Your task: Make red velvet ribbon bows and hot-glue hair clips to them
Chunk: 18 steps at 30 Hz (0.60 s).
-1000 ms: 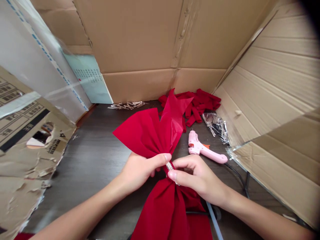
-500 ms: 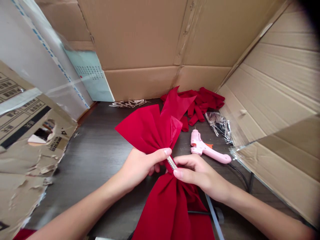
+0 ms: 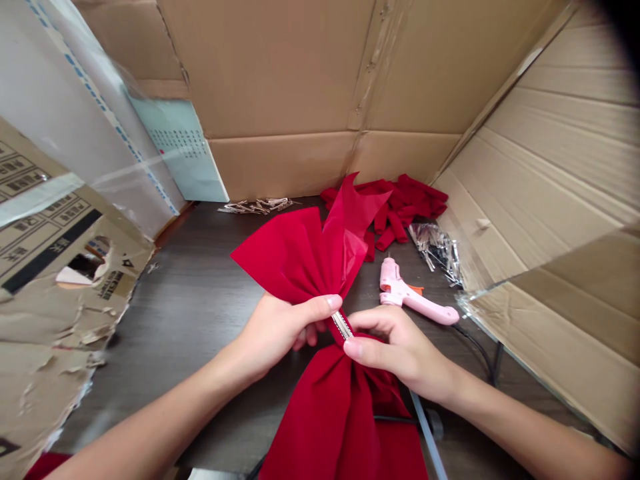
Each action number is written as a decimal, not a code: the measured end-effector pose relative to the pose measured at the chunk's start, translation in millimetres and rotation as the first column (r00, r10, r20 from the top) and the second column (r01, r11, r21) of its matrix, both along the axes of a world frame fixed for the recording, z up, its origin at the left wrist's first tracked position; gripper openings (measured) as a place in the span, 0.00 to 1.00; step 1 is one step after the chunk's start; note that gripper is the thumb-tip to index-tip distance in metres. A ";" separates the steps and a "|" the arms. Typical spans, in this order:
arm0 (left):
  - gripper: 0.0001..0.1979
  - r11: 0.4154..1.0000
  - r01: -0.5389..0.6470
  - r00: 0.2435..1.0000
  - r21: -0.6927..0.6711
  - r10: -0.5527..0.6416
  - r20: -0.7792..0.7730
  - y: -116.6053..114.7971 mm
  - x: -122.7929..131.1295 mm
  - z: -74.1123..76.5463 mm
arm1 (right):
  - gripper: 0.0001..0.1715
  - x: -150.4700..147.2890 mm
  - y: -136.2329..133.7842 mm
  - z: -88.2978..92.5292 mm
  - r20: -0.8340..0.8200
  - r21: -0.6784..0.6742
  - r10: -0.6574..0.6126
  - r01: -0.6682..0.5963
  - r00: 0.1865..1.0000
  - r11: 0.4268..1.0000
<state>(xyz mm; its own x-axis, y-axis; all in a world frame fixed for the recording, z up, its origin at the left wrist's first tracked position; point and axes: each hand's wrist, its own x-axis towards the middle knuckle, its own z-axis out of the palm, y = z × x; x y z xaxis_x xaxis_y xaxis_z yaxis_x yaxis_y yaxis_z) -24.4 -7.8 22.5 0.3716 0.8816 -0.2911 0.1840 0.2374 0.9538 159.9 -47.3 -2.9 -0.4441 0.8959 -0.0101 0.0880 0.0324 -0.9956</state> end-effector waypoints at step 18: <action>0.18 0.998 -0.010 0.996 -0.055 0.014 0.085 -1.2 1.3 2.8 | 0.21 -1.0 -1.2 1.4 0.010 0.064 -0.006 0.005 1.000 0.998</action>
